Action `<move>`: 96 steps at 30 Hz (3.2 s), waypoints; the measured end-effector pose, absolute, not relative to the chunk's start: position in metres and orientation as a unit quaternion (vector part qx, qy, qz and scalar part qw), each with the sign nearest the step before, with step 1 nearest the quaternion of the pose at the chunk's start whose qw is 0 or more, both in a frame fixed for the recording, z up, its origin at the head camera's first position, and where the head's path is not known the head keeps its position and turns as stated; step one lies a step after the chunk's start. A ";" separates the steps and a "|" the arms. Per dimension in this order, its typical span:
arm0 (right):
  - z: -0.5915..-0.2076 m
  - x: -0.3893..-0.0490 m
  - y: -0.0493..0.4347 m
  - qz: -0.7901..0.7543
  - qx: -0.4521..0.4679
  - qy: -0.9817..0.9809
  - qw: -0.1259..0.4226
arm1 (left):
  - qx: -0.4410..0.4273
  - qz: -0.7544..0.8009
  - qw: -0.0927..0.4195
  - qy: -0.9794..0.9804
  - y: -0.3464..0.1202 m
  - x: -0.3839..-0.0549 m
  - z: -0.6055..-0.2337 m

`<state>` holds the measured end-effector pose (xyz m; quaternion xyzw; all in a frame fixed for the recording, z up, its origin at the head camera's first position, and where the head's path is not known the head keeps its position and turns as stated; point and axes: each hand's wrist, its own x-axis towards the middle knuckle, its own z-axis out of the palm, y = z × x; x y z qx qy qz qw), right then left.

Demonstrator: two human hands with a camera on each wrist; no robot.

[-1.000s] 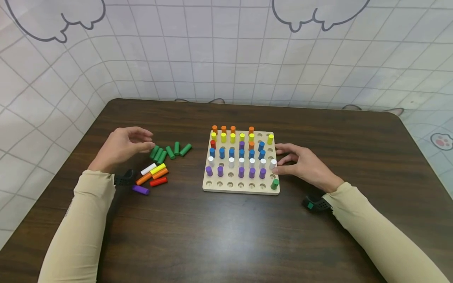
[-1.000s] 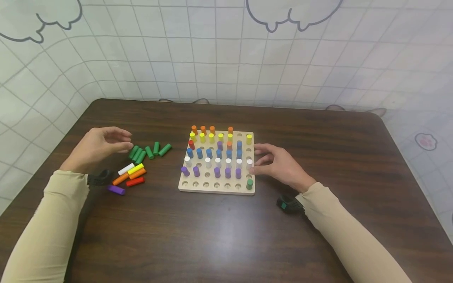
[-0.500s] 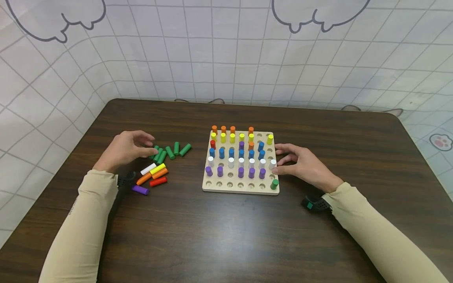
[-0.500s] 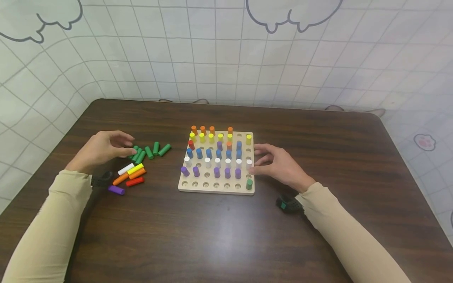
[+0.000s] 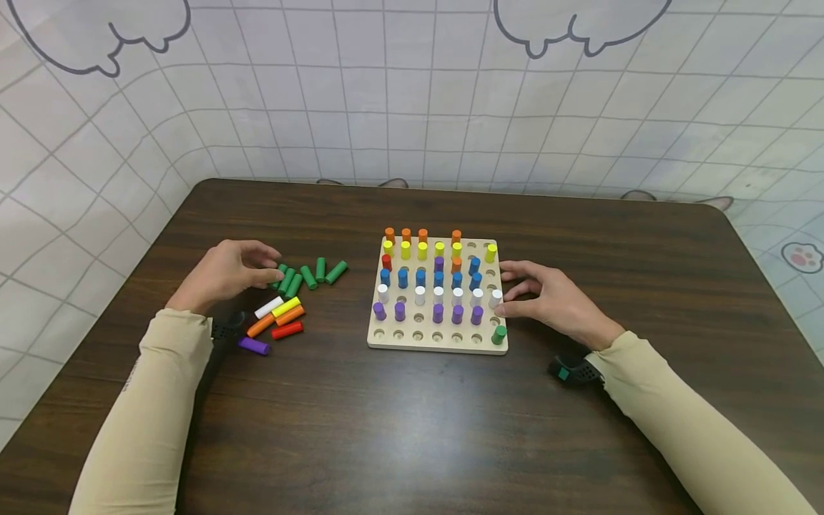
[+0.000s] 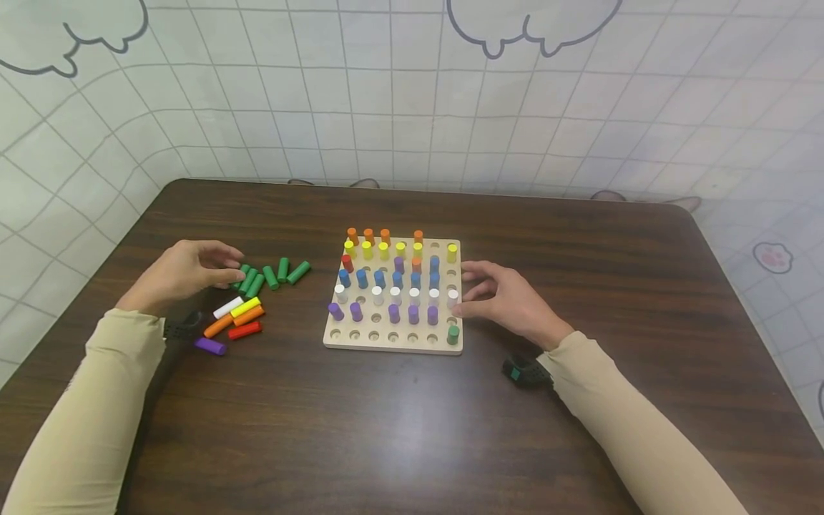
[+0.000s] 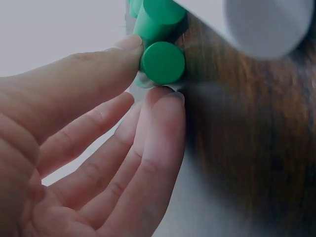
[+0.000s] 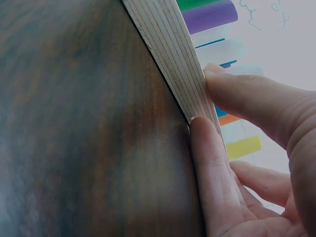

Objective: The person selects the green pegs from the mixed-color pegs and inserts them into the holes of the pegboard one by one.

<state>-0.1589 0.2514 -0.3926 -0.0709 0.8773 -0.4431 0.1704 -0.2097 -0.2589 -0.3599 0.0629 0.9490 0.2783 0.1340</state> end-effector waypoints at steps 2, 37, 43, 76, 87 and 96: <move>-0.393 -0.159 0.252 -0.445 -0.069 0.876 0.171 | 0.062 0.277 0.136 0.949 -0.259 -0.209 -0.359; -0.393 -0.160 0.252 -0.447 -0.074 0.876 0.167 | 0.047 0.261 0.132 0.955 -0.259 -0.208 -0.356; -0.393 -0.159 0.253 -0.447 -0.074 0.875 0.167 | 0.046 0.259 0.124 0.957 -0.260 -0.207 -0.357; -0.391 -0.157 0.251 -0.449 -0.075 0.874 0.170 | 0.088 0.287 0.061 0.952 -0.236 -0.200 -0.342; -0.390 -0.158 0.252 -0.446 -0.074 0.875 0.170 | 0.101 0.296 0.058 0.948 -0.228 -0.198 -0.340; -0.390 -0.158 0.252 -0.444 -0.075 0.876 0.170 | 0.111 0.311 0.056 0.942 -0.218 -0.195 -0.338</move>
